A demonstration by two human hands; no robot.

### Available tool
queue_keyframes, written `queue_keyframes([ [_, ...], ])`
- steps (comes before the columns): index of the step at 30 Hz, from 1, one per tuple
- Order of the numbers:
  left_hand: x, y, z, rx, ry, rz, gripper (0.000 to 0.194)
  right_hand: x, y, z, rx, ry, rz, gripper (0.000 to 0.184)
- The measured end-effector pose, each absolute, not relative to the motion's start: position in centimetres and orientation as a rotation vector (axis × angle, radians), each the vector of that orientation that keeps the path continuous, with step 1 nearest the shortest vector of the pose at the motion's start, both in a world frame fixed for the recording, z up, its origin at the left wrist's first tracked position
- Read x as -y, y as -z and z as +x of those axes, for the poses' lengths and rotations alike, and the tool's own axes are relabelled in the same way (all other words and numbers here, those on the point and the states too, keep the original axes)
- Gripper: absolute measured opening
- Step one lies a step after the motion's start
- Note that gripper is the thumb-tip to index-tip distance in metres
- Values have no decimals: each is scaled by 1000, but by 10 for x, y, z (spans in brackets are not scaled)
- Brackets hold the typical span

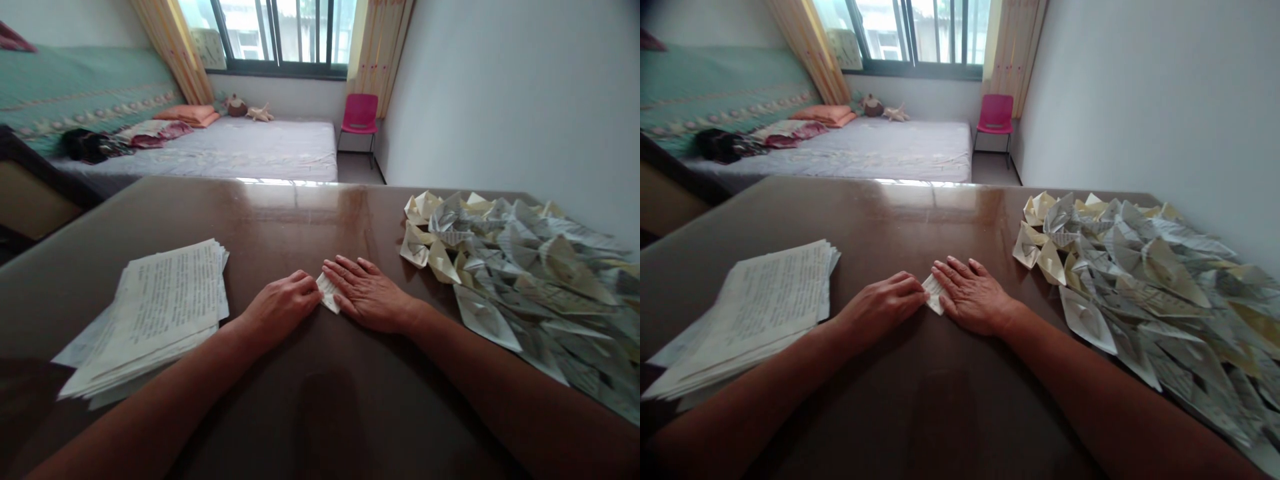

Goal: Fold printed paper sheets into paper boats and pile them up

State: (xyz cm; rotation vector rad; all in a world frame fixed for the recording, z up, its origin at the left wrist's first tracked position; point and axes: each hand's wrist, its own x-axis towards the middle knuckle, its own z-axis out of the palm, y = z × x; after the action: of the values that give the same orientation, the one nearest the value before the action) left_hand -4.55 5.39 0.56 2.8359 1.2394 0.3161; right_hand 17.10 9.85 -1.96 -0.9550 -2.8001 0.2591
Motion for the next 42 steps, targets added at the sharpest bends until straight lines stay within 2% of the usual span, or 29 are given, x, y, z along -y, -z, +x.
queue_keyframes([
  [4, -54, -4, -45, -1316, -416, 2779, 25, -109, 12, 178, 2787, -434, -893, 56],
  [7, -54, -4, -47, -1331, -442, 2735, 26, -122, -6, 189, 2718, -682, -729, 68],
  [10, -55, -3, -49, -1349, -434, 2710, 25, -128, -19, 192, 2626, -821, -648, 59],
  [14, -54, -2, -49, -1404, -466, 2667, 24, -125, -11, 185, 2622, -724, -646, 34],
  [18, -53, -2, -47, -1437, -516, 2640, 21, -126, 5, 180, 2597, -621, -629, 25],
  [22, -54, -2, -49, -1467, -517, 2626, 18, -135, 9, 186, 2569, -728, -542, 17],
  [26, -58, 2, -53, -1535, -515, 2515, 18, -140, 10, 190, 2510, -858, -578, 16],
  [31, -64, 7, -52, -1687, -476, 2365, 24, -134, 11, 183, 2347, -932, -863, 13],
  [42, -66, 4, -41, -1867, -383, 2368, 27, -122, 14, 162, 2284, -655, -1194, 8],
])
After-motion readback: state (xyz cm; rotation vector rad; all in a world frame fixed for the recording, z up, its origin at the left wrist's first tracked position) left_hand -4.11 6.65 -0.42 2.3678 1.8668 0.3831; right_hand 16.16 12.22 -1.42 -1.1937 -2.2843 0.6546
